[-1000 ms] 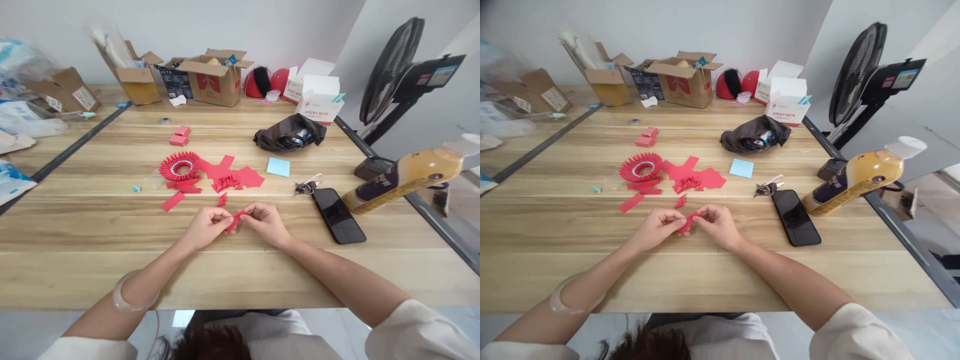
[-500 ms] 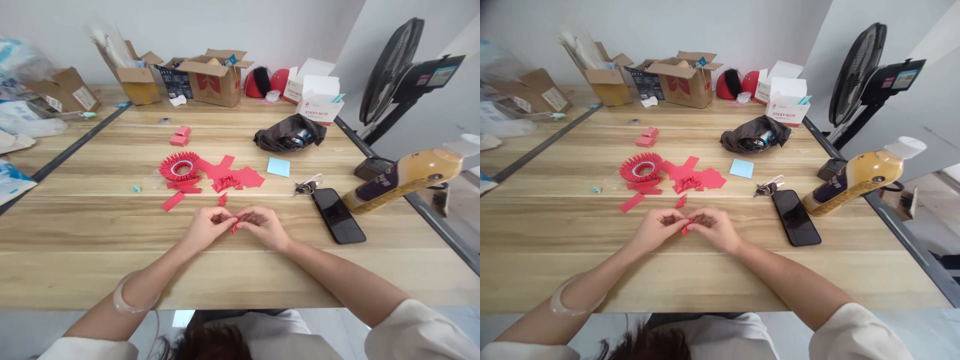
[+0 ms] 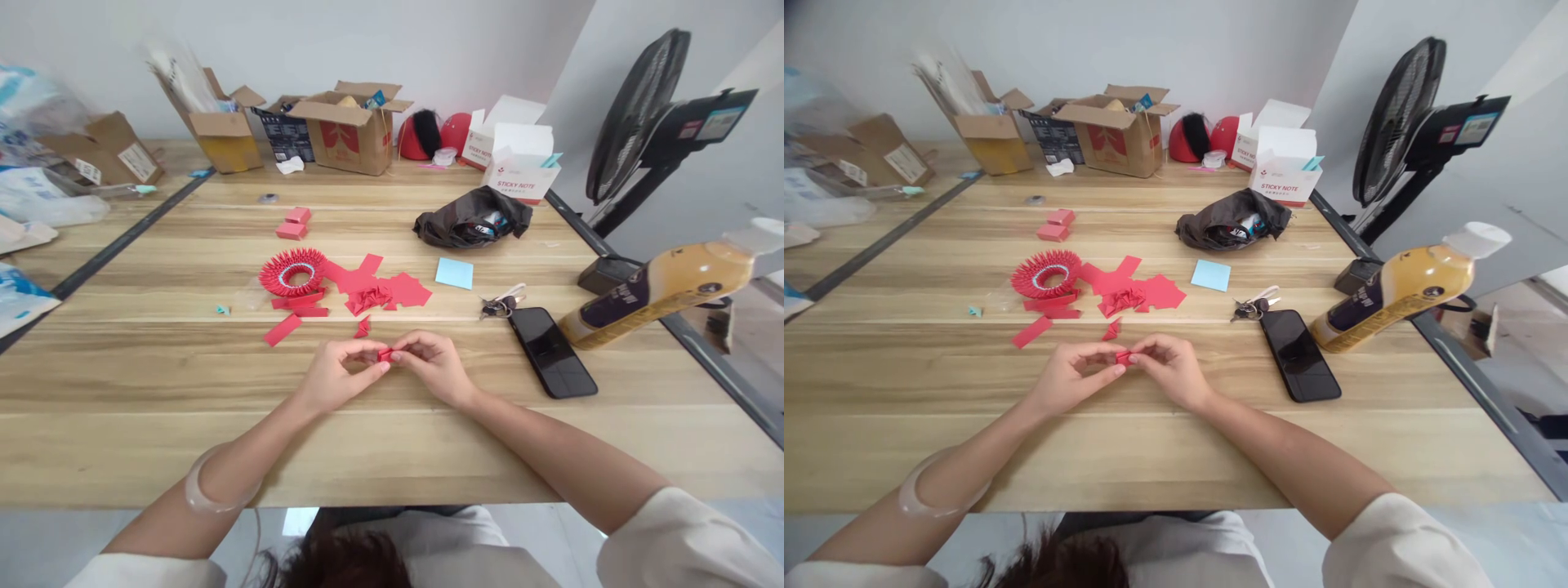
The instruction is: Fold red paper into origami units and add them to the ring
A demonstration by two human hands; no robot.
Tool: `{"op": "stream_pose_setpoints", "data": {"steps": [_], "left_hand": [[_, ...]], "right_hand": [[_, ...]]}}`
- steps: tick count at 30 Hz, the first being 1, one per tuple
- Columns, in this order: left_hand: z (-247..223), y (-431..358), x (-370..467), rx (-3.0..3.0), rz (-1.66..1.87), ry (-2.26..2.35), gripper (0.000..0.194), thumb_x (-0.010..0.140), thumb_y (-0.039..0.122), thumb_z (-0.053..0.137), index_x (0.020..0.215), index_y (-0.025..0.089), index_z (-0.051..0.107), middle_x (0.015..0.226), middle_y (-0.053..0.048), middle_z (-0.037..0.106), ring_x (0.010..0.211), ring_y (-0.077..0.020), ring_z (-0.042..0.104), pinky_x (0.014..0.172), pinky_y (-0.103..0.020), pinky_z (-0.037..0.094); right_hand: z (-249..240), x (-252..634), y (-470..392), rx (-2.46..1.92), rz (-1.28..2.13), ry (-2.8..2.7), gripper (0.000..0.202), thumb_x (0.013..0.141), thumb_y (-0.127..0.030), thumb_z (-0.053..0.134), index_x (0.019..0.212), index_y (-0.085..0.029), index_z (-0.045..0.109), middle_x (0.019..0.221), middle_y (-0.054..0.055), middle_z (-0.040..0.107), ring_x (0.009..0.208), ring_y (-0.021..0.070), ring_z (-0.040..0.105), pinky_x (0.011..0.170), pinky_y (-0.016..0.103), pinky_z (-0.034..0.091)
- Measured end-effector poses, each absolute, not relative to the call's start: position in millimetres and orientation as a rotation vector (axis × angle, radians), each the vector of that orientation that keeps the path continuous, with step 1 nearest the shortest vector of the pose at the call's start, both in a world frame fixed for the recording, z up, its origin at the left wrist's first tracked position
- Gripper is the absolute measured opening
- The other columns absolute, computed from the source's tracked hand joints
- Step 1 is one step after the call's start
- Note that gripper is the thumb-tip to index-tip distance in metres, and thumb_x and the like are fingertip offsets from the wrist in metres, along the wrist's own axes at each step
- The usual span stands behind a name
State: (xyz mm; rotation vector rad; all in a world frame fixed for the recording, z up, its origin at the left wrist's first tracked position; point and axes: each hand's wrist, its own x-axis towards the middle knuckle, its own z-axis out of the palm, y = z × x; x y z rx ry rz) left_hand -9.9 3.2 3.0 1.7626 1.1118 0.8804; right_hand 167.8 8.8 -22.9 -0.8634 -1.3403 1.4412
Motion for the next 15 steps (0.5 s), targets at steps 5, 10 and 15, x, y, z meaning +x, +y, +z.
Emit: {"op": "stream_pose_setpoints", "data": {"steps": [5, 10, 15], "left_hand": [[0.3, 3.8, -10.4, 1.850, 0.886, 1.198, 0.021, 0.075, 0.026, 0.062, 0.090, 0.015, 0.071, 0.090, -0.007, 0.072, 0.080, -0.0188, 0.067, 0.075, -0.026, 0.054], [-0.3, 4.1, -11.8, 1.876, 0.892, 1.197, 0.019, 0.076, 0.025, 0.061, 0.091, 0.017, 0.071, 0.090, -0.005, 0.072, 0.081, -0.0183, 0.068, 0.077, -0.026, 0.053], [-1.2, 4.1, -12.7, 1.876, 0.916, 1.187, 0.020, 0.078, 0.024, 0.059, 0.092, 0.017, 0.071, 0.092, -0.005, 0.072, 0.082, -0.0179, 0.067, 0.074, -0.024, 0.054]], "right_hand": [[-23.6, 167.6, 9.0, -0.876, 1.371, -1.388, 0.010, 0.072, -0.026, 0.066, 0.075, -0.017, 0.062, 0.074, 0.003, 0.066, 0.070, 0.0144, 0.062, 0.067, 0.027, 0.050], [-23.5, 166.7, 8.3, -0.872, 1.335, -1.394, 0.011, 0.071, -0.028, 0.067, 0.074, -0.018, 0.062, 0.073, 0.003, 0.066, 0.070, 0.0146, 0.062, 0.068, 0.027, 0.050], [-23.6, 166.9, 7.7, -0.887, 1.373, -1.358, 0.021, 0.068, -0.028, 0.070, 0.086, -0.019, 0.064, 0.080, 0.004, 0.068, 0.075, 0.0166, 0.064, 0.072, 0.030, 0.052]]}}
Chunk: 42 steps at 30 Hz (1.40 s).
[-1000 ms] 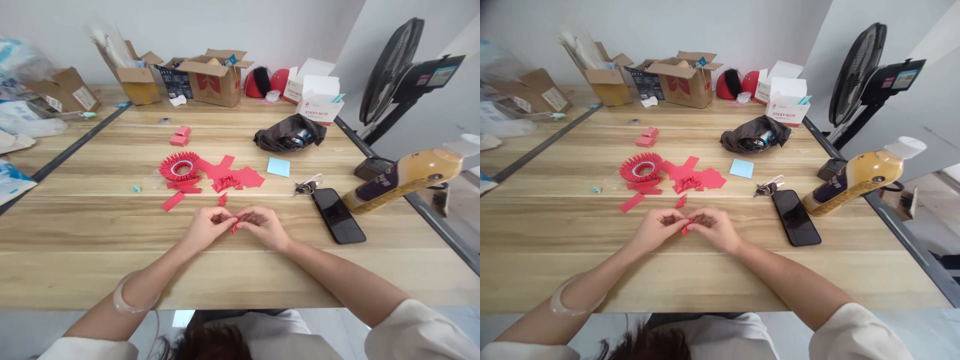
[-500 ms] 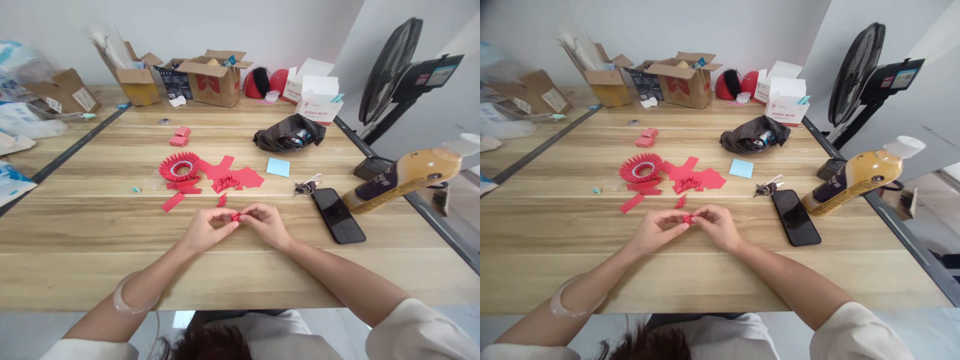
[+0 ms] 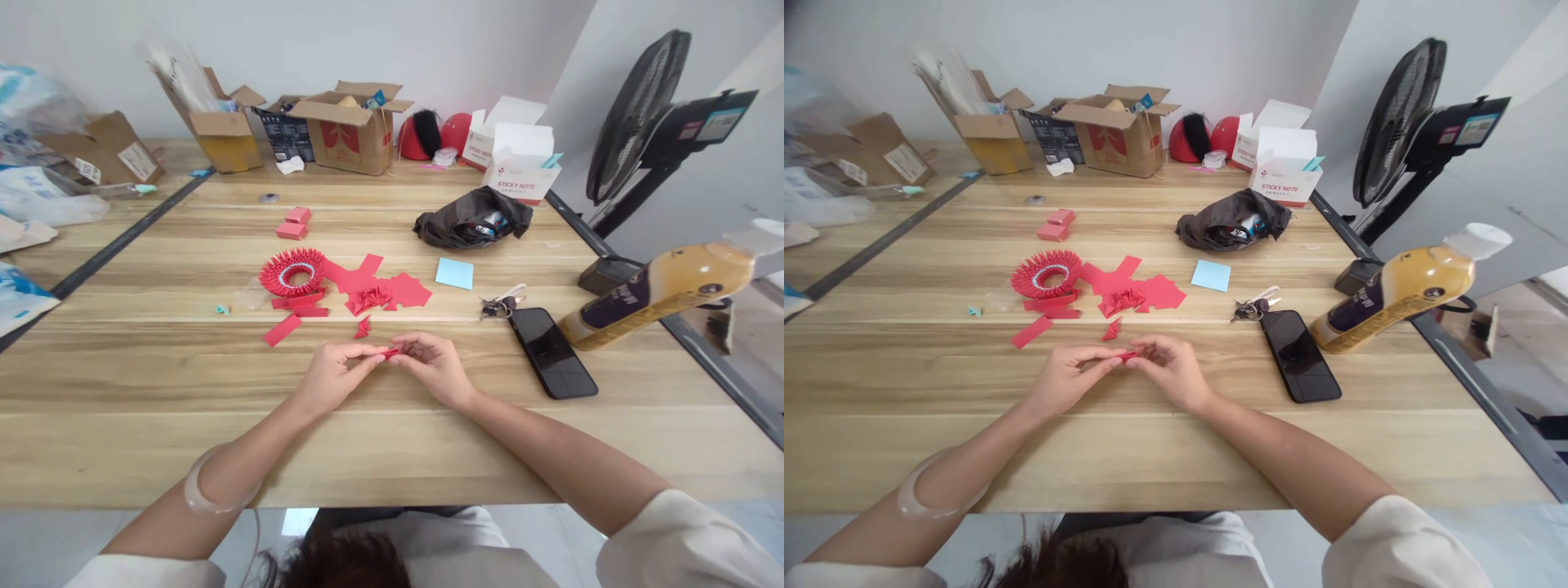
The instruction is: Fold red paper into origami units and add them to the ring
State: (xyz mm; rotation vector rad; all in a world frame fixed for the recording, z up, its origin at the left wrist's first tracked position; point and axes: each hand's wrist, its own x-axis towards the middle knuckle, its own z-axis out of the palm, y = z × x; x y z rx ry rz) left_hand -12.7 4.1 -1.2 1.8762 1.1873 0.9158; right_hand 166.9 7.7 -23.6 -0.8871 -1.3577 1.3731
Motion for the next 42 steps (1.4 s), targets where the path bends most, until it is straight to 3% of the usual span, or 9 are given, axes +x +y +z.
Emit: {"op": "stream_pose_setpoints", "data": {"steps": [9, 23, 42], "left_hand": [[-0.8, 2.3, -11.7, 1.902, 0.945, 1.196, 0.017, 0.079, 0.022, 0.058, 0.088, 0.017, 0.071, 0.090, -0.004, 0.072, 0.082, -0.0171, 0.068, 0.072, -0.023, 0.055], [-2.1, 3.5, -11.6, 1.832, 0.969, 1.258, 0.023, 0.076, 0.028, 0.062, 0.093, 0.017, 0.070, 0.089, -0.006, 0.072, 0.077, -0.0193, 0.068, 0.075, -0.030, 0.055], [-0.1, 2.2, -11.9, 1.867, 0.967, 1.246, 0.018, 0.075, 0.029, 0.062, 0.085, 0.017, 0.072, 0.084, -0.006, 0.073, 0.076, -0.0198, 0.068, 0.074, -0.029, 0.054]], "right_hand": [[-22.1, 168.3, 10.0, -0.877, 1.254, -1.440, 0.006, 0.070, -0.025, 0.068, 0.071, -0.019, 0.067, 0.075, 0.005, 0.068, 0.071, 0.0161, 0.063, 0.067, 0.028, 0.051], [-21.6, 170.2, 10.6, -0.894, 1.259, -1.402, 0.009, 0.068, -0.029, 0.070, 0.069, -0.020, 0.067, 0.074, 0.004, 0.068, 0.070, 0.0163, 0.062, 0.066, 0.029, 0.050], [-22.6, 171.0, 11.9, -0.921, 1.257, -1.418, 0.010, 0.068, -0.029, 0.069, 0.069, -0.019, 0.068, 0.072, 0.004, 0.069, 0.068, 0.0160, 0.063, 0.064, 0.028, 0.051]]}}
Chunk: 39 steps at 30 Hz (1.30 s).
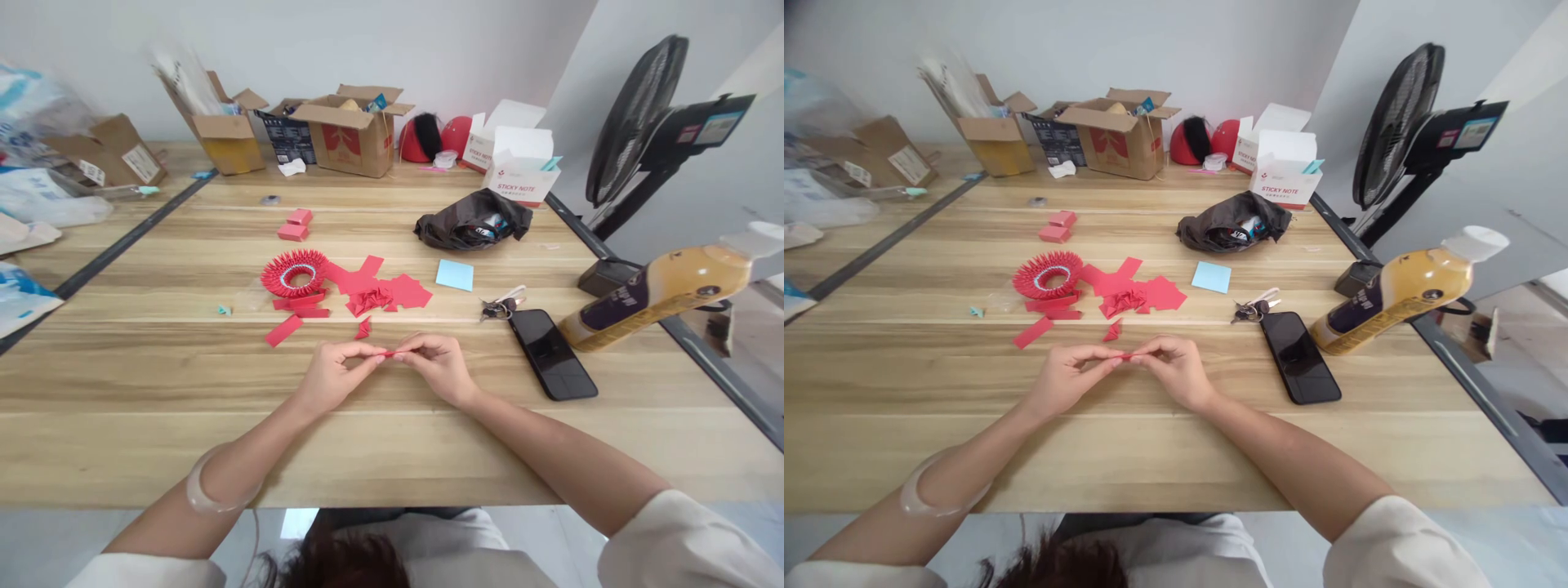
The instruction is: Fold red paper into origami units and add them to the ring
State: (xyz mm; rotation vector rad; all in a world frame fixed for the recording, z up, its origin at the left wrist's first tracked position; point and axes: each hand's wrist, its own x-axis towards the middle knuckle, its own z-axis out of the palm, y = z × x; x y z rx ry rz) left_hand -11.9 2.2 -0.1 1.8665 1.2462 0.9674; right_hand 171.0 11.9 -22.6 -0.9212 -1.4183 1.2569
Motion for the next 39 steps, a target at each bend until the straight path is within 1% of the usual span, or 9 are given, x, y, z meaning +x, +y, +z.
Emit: {"op": "stream_pose_setpoints", "data": {"steps": [4, 7, 15, 22, 26, 29, 33, 36, 39], "left_hand": [[2.1, 1.1, -11.2, 1.884, 0.948, 1.239, 0.018, 0.073, 0.030, 0.064, 0.083, 0.017, 0.071, 0.081, -0.006, 0.073, 0.073, -0.0192, 0.068, 0.070, -0.027, 0.054], [0.5, 0.7, -11.2, 1.874, 0.956, 1.240, 0.017, 0.076, 0.030, 0.061, 0.081, 0.017, 0.071, 0.079, -0.006, 0.073, 0.072, -0.0184, 0.067, 0.068, -0.026, 0.053], [2.0, 1.2, -11.3, 1.802, 1.028, 1.237, 0.016, 0.077, 0.029, 0.059, 0.077, 0.016, 0.069, 0.075, -0.004, 0.071, 0.068, -0.0162, 0.065, 0.064, -0.023, 0.051], [5.4, 2.7, -10.5, 1.647, 0.897, 1.077, 0.016, 0.076, 0.028, 0.061, 0.078, 0.013, 0.066, 0.080, -0.008, 0.071, 0.073, -0.0190, 0.066, 0.068, -0.028, 0.052], [7.2, 5.1, -9.5, 1.619, 0.835, 1.064, 0.018, 0.076, 0.031, 0.060, 0.075, 0.013, 0.065, 0.074, -0.008, 0.070, 0.070, -0.0186, 0.065, 0.065, -0.028, 0.051], [7.6, 6.5, -8.3, 1.562, 0.801, 1.061, 0.017, 0.073, 0.031, 0.062, 0.074, 0.014, 0.064, 0.074, -0.007, 0.070, 0.070, -0.0185, 0.065, 0.065, -0.027, 0.051], [5.3, 8.9, -8.6, 1.448, 0.801, 1.063, 0.016, 0.072, 0.030, 0.064, 0.076, 0.015, 0.061, 0.074, -0.005, 0.069, 0.073, -0.0179, 0.065, 0.070, -0.028, 0.050], [2.9, 10.1, -9.3, 1.397, 0.849, 1.060, 0.016, 0.071, 0.029, 0.065, 0.075, 0.015, 0.059, 0.074, -0.002, 0.066, 0.070, -0.0145, 0.062, 0.067, -0.026, 0.049], [2.2, 9.3, -8.7, 1.332, 0.841, 1.017, 0.017, 0.069, 0.027, 0.068, 0.075, 0.015, 0.056, 0.074, 0.000, 0.064, 0.069, -0.0126, 0.061, 0.066, -0.024, 0.048]], "right_hand": [[-19.8, 172.7, 12.1, -0.916, 1.298, -1.456, 0.009, 0.068, -0.028, 0.069, 0.068, -0.019, 0.068, 0.070, 0.004, 0.069, 0.065, 0.0153, 0.063, 0.062, 0.027, 0.051], [-19.6, 172.6, 12.6, -0.914, 1.315, -1.461, 0.009, 0.068, -0.028, 0.070, 0.067, -0.019, 0.068, 0.069, 0.003, 0.069, 0.065, 0.0151, 0.063, 0.062, 0.027, 0.051], [-24.1, 171.6, 15.2, -0.909, 1.415, -1.407, 0.015, 0.067, -0.030, 0.070, 0.075, -0.018, 0.068, 0.077, 0.004, 0.071, 0.071, 0.0160, 0.065, 0.070, 0.030, 0.052], [-20.9, 171.7, 15.6, -0.831, 1.493, -1.406, 0.015, 0.069, -0.031, 0.068, 0.074, -0.017, 0.066, 0.072, 0.004, 0.070, 0.070, 0.0160, 0.065, 0.070, 0.030, 0.052], [-24.2, 172.0, 16.1, -0.860, 1.439, -1.431, 0.017, 0.069, -0.032, 0.068, 0.074, -0.016, 0.063, 0.071, 0.003, 0.068, 0.068, 0.0147, 0.063, 0.067, 0.028, 0.051], [-26.1, 172.4, 14.8, -0.919, 1.329, -1.469, 0.014, 0.071, -0.030, 0.066, 0.073, -0.017, 0.063, 0.071, 0.003, 0.067, 0.067, 0.0148, 0.063, 0.066, 0.028, 0.050], [-24.0, 172.7, 12.5, -0.921, 1.186, -1.633, 0.015, 0.075, -0.030, 0.063, 0.084, -0.019, 0.067, 0.085, 0.006, 0.068, 0.078, 0.0174, 0.063, 0.070, 0.029, 0.050], [-20.5, 172.8, 11.8, -0.862, 1.078, -1.766, 0.027, 0.072, -0.030, 0.066, 0.097, -0.022, 0.065, 0.101, 0.008, 0.064, 0.087, 0.0193, 0.061, 0.068, 0.029, 0.050], [-17.8, 172.9, 11.2, -0.809, 1.032, -1.845, 0.032, 0.070, -0.029, 0.069, 0.101, -0.022, 0.064, 0.103, 0.008, 0.063, 0.092, 0.0199, 0.060, 0.074, 0.031, 0.049]]}}
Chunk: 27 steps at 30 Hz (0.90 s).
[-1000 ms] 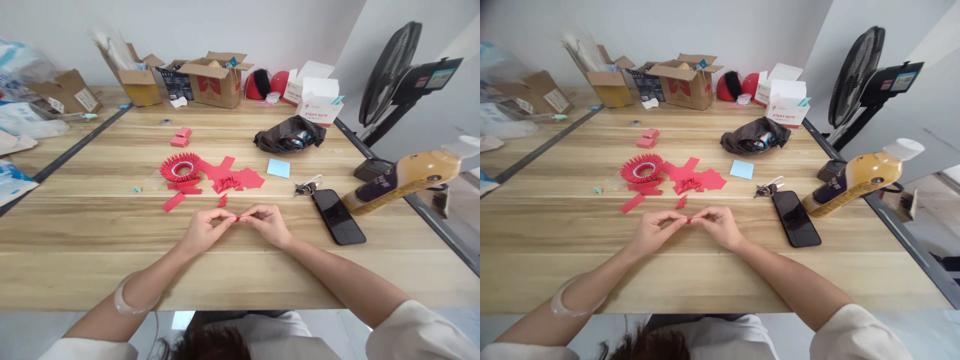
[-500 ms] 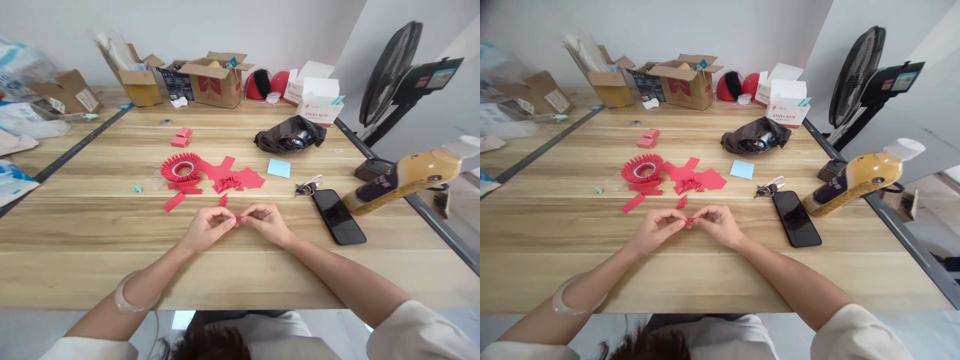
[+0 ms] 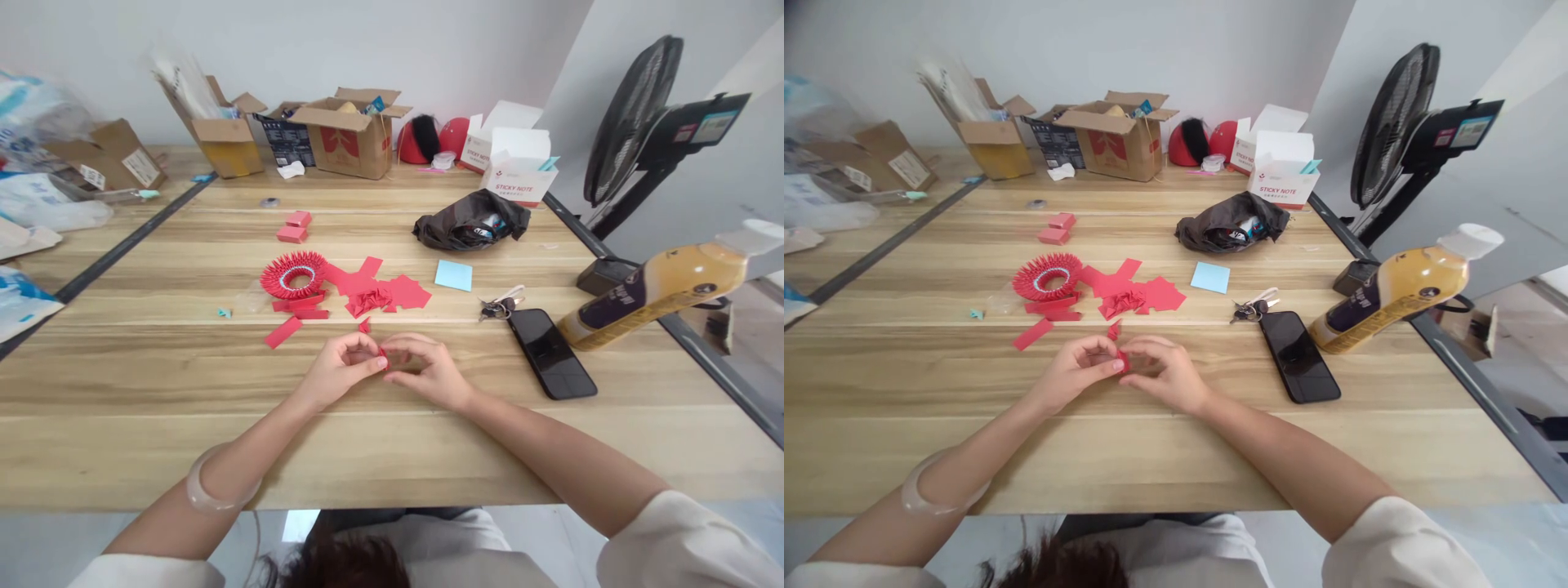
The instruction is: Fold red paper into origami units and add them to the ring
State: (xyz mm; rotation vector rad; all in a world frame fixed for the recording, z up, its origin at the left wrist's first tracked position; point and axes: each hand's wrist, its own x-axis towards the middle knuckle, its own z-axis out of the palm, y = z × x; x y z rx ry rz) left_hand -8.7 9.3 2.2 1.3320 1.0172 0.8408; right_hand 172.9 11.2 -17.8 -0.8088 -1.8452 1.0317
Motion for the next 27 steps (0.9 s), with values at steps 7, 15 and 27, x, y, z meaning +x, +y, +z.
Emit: {"op": "stream_pose_setpoints", "data": {"steps": [7, 15, 27], "left_hand": [[4, 9, -7, 1.230, 0.863, 0.955, 0.022, 0.066, 0.024, 0.071, 0.076, 0.015, 0.054, 0.074, 0.000, 0.065, 0.070, -0.0124, 0.061, 0.069, -0.025, 0.047], [4, 10, -7, 1.229, 0.877, 0.969, 0.021, 0.066, 0.023, 0.071, 0.077, 0.014, 0.056, 0.077, -0.001, 0.064, 0.074, -0.0134, 0.061, 0.072, -0.026, 0.047], [9, 10, -8, 1.344, 0.701, 1.111, 0.014, 0.075, 0.022, 0.058, 0.072, 0.011, 0.067, 0.059, -0.003, 0.066, 0.058, -0.0123, 0.057, 0.061, -0.023, 0.042]], "right_hand": [[-18, 173, 11, -0.827, 1.132, -1.777, 0.028, 0.070, -0.027, 0.069, 0.098, -0.022, 0.065, 0.102, 0.006, 0.065, 0.089, 0.0184, 0.060, 0.075, 0.029, 0.048], [-23, 170, 14, -0.676, 1.472, -1.487, 0.028, 0.068, -0.024, 0.070, 0.095, -0.020, 0.065, 0.101, 0.006, 0.064, 0.088, 0.0178, 0.061, 0.077, 0.031, 0.050], [-29, 171, 7, -0.928, 1.313, -1.497, 0.016, 0.079, -0.031, 0.059, 0.082, -0.016, 0.060, 0.075, 0.006, 0.069, 0.068, 0.0167, 0.067, 0.065, 0.029, 0.054]]}}
